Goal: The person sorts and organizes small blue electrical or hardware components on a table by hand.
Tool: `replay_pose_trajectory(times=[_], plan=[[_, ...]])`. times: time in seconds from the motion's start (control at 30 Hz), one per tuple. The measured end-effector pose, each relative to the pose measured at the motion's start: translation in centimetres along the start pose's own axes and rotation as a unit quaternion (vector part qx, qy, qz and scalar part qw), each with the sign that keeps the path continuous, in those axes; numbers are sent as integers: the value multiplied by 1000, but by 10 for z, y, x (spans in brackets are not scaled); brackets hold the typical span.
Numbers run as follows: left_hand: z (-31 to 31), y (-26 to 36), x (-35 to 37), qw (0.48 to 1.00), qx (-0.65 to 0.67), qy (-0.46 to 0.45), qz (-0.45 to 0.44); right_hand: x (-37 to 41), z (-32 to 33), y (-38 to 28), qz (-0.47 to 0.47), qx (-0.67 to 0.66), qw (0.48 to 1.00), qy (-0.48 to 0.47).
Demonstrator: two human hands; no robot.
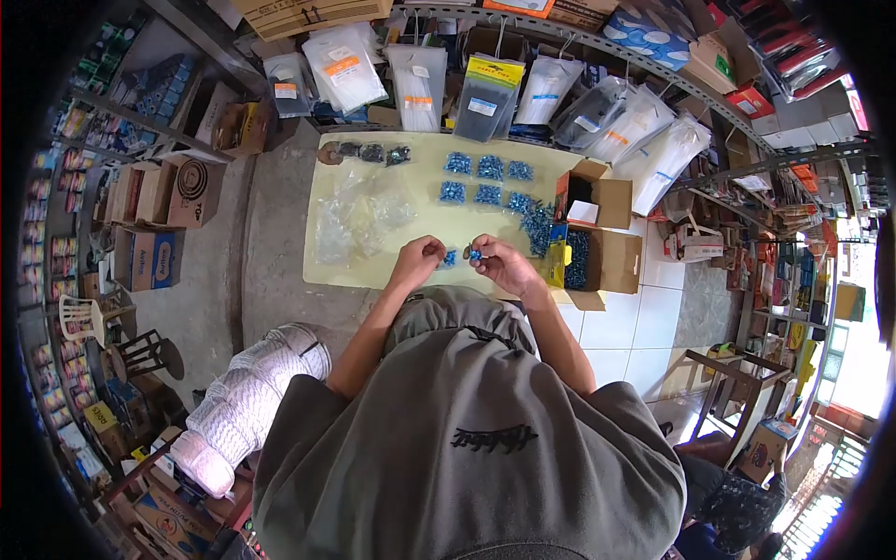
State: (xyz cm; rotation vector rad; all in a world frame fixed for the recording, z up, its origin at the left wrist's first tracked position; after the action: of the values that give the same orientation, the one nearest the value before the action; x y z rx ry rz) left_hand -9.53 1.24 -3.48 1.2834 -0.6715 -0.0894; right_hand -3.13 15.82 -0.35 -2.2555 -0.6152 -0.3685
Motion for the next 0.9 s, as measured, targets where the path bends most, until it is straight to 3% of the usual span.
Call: replay_pose_trajectory(times=[0.53,0.63,0.9], plan=[[-2,-2,0,1000,27,-11,0,-12,0,20,-89,178,978,58],[-2,-5,-2,1000,28,-4,2,-14,10,23,-81,181,974,106],[-1,-4,-1,1000,28,-4,4,-21,19,32,-72,158,981,90]])
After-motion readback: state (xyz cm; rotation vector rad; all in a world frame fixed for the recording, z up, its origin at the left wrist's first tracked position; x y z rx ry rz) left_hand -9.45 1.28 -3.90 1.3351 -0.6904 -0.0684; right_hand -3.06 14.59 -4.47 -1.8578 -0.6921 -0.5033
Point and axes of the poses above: each hand's wrist, its own x-axis away from the middle knuckle, its own z-axis out of the back of the hand, y = z × x, the point moved 9 cm from there along -x, towards the middle knuckle, and after that the axes turned 7 degrees about x, right-handed, at the moved point
